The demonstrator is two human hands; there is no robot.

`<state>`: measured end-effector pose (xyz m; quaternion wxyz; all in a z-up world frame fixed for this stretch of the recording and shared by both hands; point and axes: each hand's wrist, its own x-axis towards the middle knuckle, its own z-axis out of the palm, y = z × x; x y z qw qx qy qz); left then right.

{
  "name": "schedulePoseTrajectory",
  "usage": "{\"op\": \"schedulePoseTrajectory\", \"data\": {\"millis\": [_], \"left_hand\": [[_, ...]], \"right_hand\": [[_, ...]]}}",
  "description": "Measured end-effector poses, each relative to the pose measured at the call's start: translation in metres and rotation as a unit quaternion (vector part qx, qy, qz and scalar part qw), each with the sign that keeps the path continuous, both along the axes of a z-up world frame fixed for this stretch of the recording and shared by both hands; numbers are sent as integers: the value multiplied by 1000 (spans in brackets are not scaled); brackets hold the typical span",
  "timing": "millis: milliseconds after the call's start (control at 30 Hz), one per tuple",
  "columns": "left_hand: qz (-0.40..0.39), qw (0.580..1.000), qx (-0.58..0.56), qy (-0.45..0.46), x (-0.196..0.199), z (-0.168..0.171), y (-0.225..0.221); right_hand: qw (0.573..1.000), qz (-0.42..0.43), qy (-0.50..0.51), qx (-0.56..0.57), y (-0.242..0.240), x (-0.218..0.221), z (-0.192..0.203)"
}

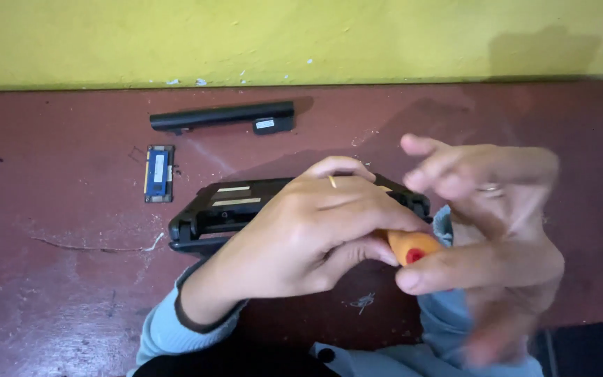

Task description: The person uses a screwdriver to remove screws from the bottom of a laptop, then flips it over and removes the keyboard. The person continues to unscrew internal components after the keyboard is removed.

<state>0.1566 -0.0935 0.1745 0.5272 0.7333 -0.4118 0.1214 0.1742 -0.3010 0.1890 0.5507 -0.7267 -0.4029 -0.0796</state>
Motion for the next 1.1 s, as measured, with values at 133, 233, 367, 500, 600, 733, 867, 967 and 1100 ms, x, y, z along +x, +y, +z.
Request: {"op": "schedulePoseTrajectory", "data": {"millis": [133, 233, 367, 500, 600, 733, 867, 967, 1100], "left_hand": [[82, 997, 7, -3, -2, 1, -5], [84, 996, 13, 7, -1, -1, -1], [15, 1000, 0, 17, -1, 6, 4], [93, 995, 28, -5, -3, -1, -4], [128, 991, 21, -18, -3, -2, -6], [57, 998, 12, 0, -4, -3, -2], [85, 996, 2, -10, -3, -7, -9], [122, 992, -15, -6, -3, -7, -14], [61, 998, 1, 2, -3, -4, -7]], "right_hand": [[981, 69, -183, 17, -19, 27, -22], [987, 70, -141, -36, -26, 22, -12], [984, 58, -148, -76, -22, 19, -2], [970, 34, -238, -36, -16, 22, -8], [978, -9, -197, -63, -29, 18, -8], [978, 72, -163, -106, -37, 21, -2], [962, 69, -260, -57, -27, 32, -4], [974, 56, -215, -48, -22, 25, -2], [976, 64, -185, -100, -32, 20, 10]]}}
